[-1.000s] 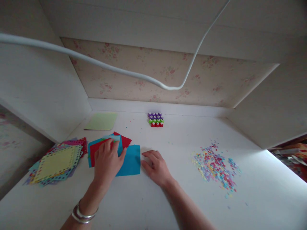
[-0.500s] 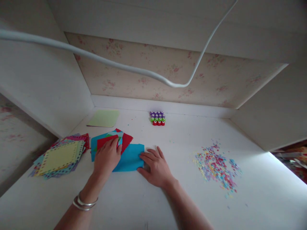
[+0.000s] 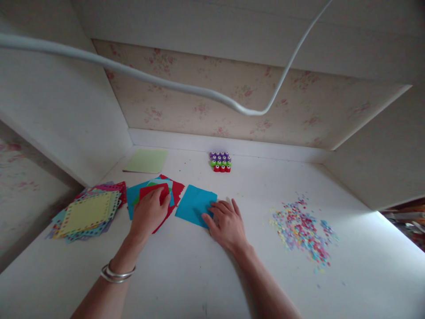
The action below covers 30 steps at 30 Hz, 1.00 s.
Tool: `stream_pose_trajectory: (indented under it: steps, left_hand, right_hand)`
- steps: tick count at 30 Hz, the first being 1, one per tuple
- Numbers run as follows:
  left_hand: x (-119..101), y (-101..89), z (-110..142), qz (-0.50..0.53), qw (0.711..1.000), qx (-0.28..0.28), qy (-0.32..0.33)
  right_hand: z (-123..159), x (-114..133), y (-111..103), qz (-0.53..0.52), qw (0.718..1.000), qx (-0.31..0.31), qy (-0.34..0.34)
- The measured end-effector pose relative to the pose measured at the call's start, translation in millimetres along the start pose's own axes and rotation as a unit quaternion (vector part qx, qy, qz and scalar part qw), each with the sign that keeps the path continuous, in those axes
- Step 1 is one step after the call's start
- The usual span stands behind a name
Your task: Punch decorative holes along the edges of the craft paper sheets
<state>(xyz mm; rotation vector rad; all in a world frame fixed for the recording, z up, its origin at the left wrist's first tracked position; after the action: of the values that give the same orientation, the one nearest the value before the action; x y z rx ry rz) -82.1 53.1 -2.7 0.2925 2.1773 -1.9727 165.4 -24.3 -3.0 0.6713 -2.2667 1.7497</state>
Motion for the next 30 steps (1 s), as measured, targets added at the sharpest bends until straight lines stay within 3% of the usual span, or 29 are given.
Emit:
stream_pose_trajectory:
  steps: [4,8,17,24,30]
  left_hand:
    - [0,5.5,4,-0.059,0.998,0.002,0.017]
    - [0,5.4,4,-0.061,0.998,0.011,0.027]
    - [-5,-5.8,-1,-0.011,1.0,-0.007,-0.025]
    - [-10,-6.0,0,0.004,0.999,0.03,-0.018]
    - [-7,0.6,3,-0.021,0.999,0.024,0.012]
  right_hand:
    - [-1,-7,4,0.041,0.995,-0.053,0.072]
    - [1,-16,9,0.077,0.989,-0.075,0.103]
    - [1,-18,14,0.06,0.991,-0.065,0.103]
    - [1,-12,10,0.058,0.993,-0.061,0.088]
    - [1,-9,9,0.057,0.993,-0.044,0.089]
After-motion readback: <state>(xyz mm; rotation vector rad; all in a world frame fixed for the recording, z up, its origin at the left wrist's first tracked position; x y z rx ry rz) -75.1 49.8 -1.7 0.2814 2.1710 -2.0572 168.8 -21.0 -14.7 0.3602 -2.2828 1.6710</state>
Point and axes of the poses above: each hand's wrist, its own z-axis away from the middle knuckle, its own y-axis out of the palm, x = y × z, the point moved 1 cm from there along -z, towards the middle knuckle, and after that the axes turned 1 degree about x, right-handed, at the moved point
